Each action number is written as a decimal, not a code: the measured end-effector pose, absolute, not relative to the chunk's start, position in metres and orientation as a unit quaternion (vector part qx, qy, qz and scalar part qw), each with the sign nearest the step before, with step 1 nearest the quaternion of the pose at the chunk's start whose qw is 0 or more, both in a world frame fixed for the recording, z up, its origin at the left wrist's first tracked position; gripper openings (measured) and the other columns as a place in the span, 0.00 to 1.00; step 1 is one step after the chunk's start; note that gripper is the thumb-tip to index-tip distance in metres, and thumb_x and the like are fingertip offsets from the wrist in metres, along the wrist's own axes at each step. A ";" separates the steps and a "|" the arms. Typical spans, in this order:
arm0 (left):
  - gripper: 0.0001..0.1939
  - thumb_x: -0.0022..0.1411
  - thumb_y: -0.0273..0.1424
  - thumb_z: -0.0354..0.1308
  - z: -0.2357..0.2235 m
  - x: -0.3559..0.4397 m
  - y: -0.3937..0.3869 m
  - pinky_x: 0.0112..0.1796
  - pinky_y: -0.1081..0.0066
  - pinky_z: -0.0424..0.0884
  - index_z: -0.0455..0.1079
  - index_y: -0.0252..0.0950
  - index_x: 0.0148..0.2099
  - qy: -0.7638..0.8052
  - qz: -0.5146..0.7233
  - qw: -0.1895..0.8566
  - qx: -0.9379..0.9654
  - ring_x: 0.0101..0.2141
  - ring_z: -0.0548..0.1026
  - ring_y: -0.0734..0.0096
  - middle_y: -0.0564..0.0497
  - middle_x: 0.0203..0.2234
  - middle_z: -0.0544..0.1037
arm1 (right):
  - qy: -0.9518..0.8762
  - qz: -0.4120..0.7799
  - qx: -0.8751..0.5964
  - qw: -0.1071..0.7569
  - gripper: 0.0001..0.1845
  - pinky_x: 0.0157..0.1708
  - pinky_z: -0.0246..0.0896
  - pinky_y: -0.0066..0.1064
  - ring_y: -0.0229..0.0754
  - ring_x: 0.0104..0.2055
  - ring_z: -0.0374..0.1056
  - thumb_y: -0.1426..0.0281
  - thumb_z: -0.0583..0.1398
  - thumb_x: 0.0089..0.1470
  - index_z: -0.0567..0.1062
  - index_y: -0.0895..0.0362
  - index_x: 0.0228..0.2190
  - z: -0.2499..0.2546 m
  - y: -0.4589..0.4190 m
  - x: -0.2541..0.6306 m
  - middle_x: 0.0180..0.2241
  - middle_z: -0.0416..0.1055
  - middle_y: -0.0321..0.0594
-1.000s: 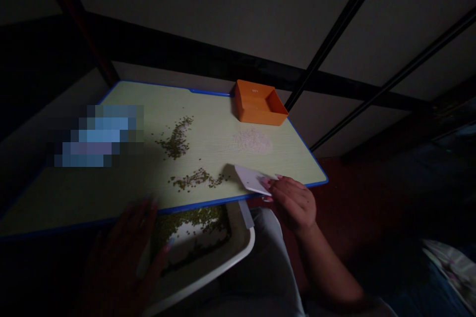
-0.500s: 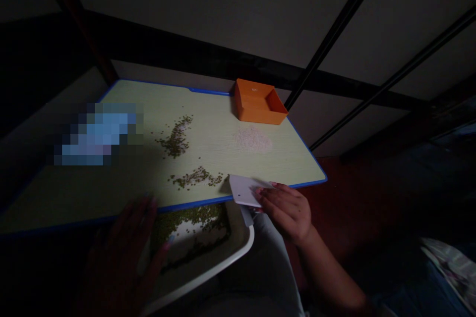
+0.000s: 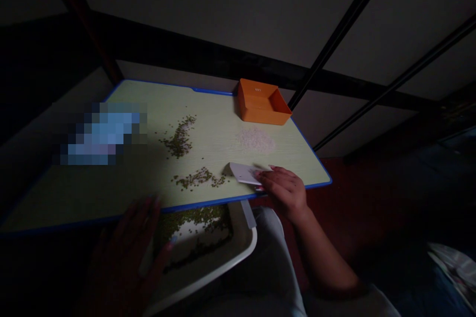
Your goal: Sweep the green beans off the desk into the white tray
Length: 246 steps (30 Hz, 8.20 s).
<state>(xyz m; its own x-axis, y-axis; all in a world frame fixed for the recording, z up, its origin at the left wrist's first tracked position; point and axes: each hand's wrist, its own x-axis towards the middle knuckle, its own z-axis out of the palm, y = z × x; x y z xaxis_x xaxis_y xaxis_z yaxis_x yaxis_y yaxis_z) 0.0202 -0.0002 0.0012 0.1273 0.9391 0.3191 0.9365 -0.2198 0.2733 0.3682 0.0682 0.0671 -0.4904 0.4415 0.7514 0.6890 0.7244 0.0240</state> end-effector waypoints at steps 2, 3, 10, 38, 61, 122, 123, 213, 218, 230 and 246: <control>0.36 0.63 0.45 0.43 0.001 0.021 0.000 0.60 0.35 0.63 0.37 0.56 0.71 0.624 0.219 -0.001 0.750 0.69 0.56 0.50 0.50 0.71 0.58 | -0.846 -0.161 -0.337 0.380 0.15 0.49 0.74 0.38 0.41 0.40 0.80 0.77 0.58 0.62 0.76 0.56 0.49 0.067 0.064 0.371 0.39 0.83 0.44; 0.36 0.63 0.45 0.43 0.002 0.021 0.000 0.60 0.35 0.63 0.37 0.56 0.71 0.626 0.221 -0.001 0.748 0.69 0.57 0.50 0.50 0.70 0.58 | -0.846 -0.161 -0.339 0.379 0.15 0.49 0.74 0.38 0.41 0.40 0.80 0.76 0.58 0.62 0.76 0.56 0.50 0.067 0.060 0.372 0.39 0.83 0.44; 0.36 0.63 0.44 0.44 0.001 0.021 0.000 0.61 0.35 0.62 0.37 0.57 0.71 0.626 0.220 0.012 0.748 0.70 0.55 0.52 0.52 0.71 0.58 | -0.856 -0.152 -0.332 0.366 0.12 0.50 0.73 0.39 0.39 0.41 0.80 0.73 0.58 0.65 0.75 0.58 0.49 0.072 0.037 0.373 0.39 0.83 0.46; 0.37 0.64 0.44 0.44 0.002 0.017 0.000 0.60 0.36 0.64 0.34 0.56 0.71 0.625 0.199 0.005 0.755 0.70 0.55 0.52 0.49 0.71 0.58 | -0.855 -0.162 -0.313 0.380 0.11 0.51 0.73 0.36 0.38 0.40 0.80 0.74 0.59 0.64 0.76 0.59 0.47 0.073 0.046 0.354 0.38 0.83 0.44; 0.36 0.63 0.44 0.44 0.003 0.022 0.000 0.57 0.32 0.67 0.38 0.56 0.71 0.611 0.237 -0.012 0.755 0.67 0.61 0.45 0.50 0.69 0.61 | -0.883 -0.106 -0.298 0.346 0.10 0.52 0.72 0.41 0.41 0.44 0.79 0.73 0.57 0.66 0.76 0.58 0.46 0.079 0.042 0.378 0.41 0.83 0.45; 0.37 0.63 0.44 0.45 0.004 0.019 -0.001 0.57 0.30 0.67 0.38 0.56 0.71 0.614 0.231 0.005 0.754 0.68 0.59 0.44 0.49 0.69 0.60 | -0.863 -0.142 -0.344 0.341 0.12 0.39 0.75 0.35 0.44 0.40 0.79 0.75 0.58 0.63 0.78 0.55 0.45 0.075 0.062 0.353 0.40 0.82 0.46; 0.37 0.62 0.44 0.45 0.004 0.019 0.000 0.57 0.30 0.67 0.38 0.56 0.71 0.614 0.233 0.002 0.754 0.68 0.59 0.44 0.49 0.69 0.61 | -0.857 -0.156 -0.358 0.335 0.11 0.38 0.75 0.35 0.44 0.39 0.79 0.75 0.58 0.62 0.79 0.55 0.44 0.074 0.068 0.352 0.39 0.82 0.46; 0.35 0.64 0.45 0.44 0.004 0.022 0.001 0.64 0.38 0.60 0.39 0.55 0.71 0.618 0.237 0.017 0.750 0.70 0.55 0.54 0.52 0.70 0.60 | -0.688 0.330 -0.530 0.371 0.11 0.29 0.62 0.31 0.38 0.29 0.70 0.61 0.65 0.52 0.82 0.56 0.29 0.107 0.108 0.372 0.28 0.80 0.39; 0.37 0.63 0.45 0.45 0.005 0.021 -0.001 0.64 0.39 0.61 0.39 0.54 0.71 0.615 0.227 0.011 0.755 0.70 0.55 0.53 0.52 0.70 0.58 | -0.683 0.231 -0.542 0.432 0.08 0.26 0.63 0.29 0.39 0.29 0.72 0.64 0.64 0.55 0.79 0.55 0.29 0.115 0.084 0.371 0.28 0.79 0.39; 0.36 0.64 0.44 0.44 0.002 0.021 0.001 0.63 0.38 0.61 0.39 0.52 0.71 0.611 0.226 0.002 0.759 0.70 0.55 0.51 0.49 0.70 0.60 | -0.890 -0.083 -0.265 0.362 0.12 0.35 0.73 0.37 0.45 0.36 0.75 0.78 0.54 0.63 0.75 0.63 0.44 0.109 0.022 0.342 0.32 0.79 0.48; 0.37 0.63 0.44 0.45 0.000 0.016 0.001 0.62 0.37 0.62 0.38 0.56 0.71 0.610 0.230 -0.001 0.759 0.70 0.55 0.53 0.52 0.70 0.58 | -0.867 -0.226 -0.270 0.353 0.07 0.34 0.75 0.32 0.39 0.34 0.73 0.76 0.61 0.58 0.79 0.54 0.34 0.082 0.045 0.306 0.31 0.80 0.39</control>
